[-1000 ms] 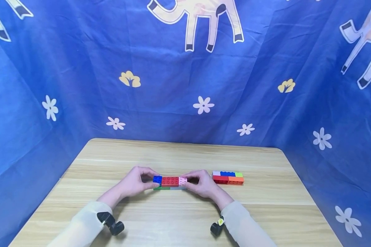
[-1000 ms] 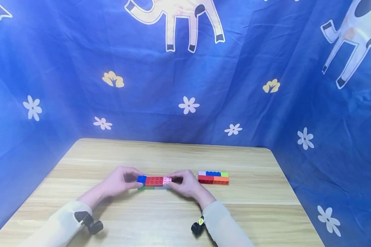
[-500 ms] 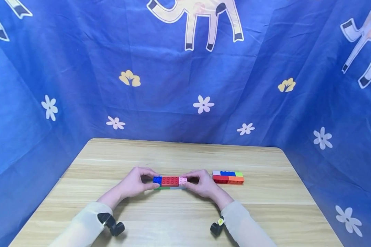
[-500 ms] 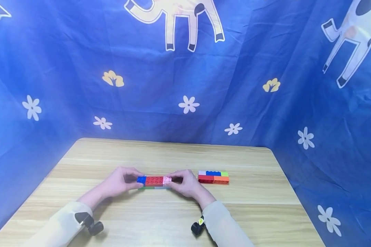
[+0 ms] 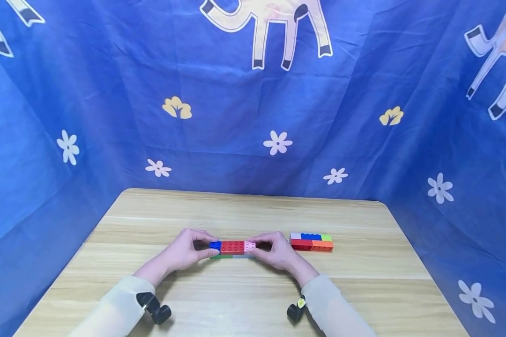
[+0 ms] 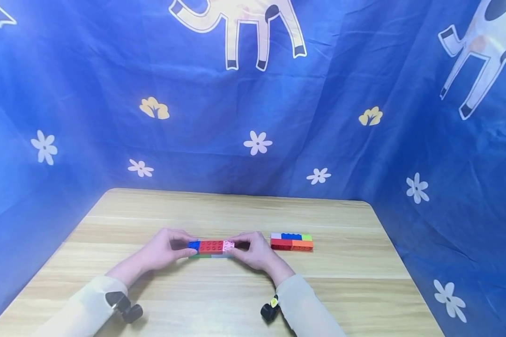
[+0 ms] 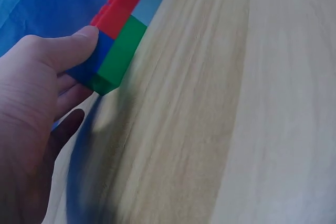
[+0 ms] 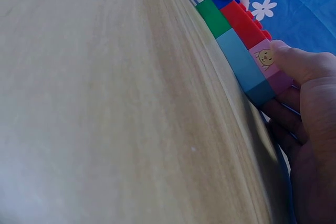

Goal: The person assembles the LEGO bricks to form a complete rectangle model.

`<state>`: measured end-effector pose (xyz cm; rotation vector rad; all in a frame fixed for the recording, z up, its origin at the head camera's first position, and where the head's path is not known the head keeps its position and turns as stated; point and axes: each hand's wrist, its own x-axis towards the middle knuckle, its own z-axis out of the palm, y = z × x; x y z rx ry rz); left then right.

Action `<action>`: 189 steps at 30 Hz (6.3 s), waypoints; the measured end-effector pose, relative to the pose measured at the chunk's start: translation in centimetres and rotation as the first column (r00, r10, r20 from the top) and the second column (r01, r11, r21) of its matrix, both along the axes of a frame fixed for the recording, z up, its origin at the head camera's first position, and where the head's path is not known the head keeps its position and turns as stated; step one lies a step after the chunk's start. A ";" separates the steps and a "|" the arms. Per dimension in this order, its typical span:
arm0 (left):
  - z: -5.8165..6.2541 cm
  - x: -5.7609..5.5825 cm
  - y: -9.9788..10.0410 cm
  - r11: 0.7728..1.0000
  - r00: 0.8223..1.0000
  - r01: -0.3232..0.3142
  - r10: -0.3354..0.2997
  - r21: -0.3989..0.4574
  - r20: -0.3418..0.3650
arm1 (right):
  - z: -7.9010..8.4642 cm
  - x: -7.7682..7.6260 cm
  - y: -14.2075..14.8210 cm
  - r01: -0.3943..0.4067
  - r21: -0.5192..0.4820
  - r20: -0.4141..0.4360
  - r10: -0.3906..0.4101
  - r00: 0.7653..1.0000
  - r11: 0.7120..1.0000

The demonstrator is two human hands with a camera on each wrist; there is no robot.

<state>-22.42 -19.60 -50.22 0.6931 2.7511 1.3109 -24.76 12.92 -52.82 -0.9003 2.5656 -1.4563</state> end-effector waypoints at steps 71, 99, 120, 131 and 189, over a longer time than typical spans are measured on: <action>-0.3 0.4 -0.1 1.000 1.000 0.001 -0.001 -0.026 0.002 | 0.7 0.4 0.1 -0.023 0.073 0.012 0.023 1.000 0.997; 0.0 -0.7 0.2 0.999 0.997 -0.045 0.045 -0.004 -0.055 | 1.4 -0.7 -0.7 0.039 0.157 0.018 -0.042 0.999 0.987; -0.3 -1.5 0.0 0.996 0.997 -0.079 0.079 -0.038 -0.004 | 0.6 -1.0 -0.8 0.046 0.033 -0.069 -0.044 0.997 0.998; -0.2 -1.9 0.0 0.998 0.998 -0.061 0.061 -0.030 0.007 | 0.8 -1.0 -1.0 0.087 0.061 -0.089 -0.081 0.993 0.994; 0.3 -3.0 -0.1 1.000 0.995 -0.008 0.010 -0.028 0.101 | 1.9 -1.8 -0.9 0.082 0.075 0.121 -0.091 0.988 0.994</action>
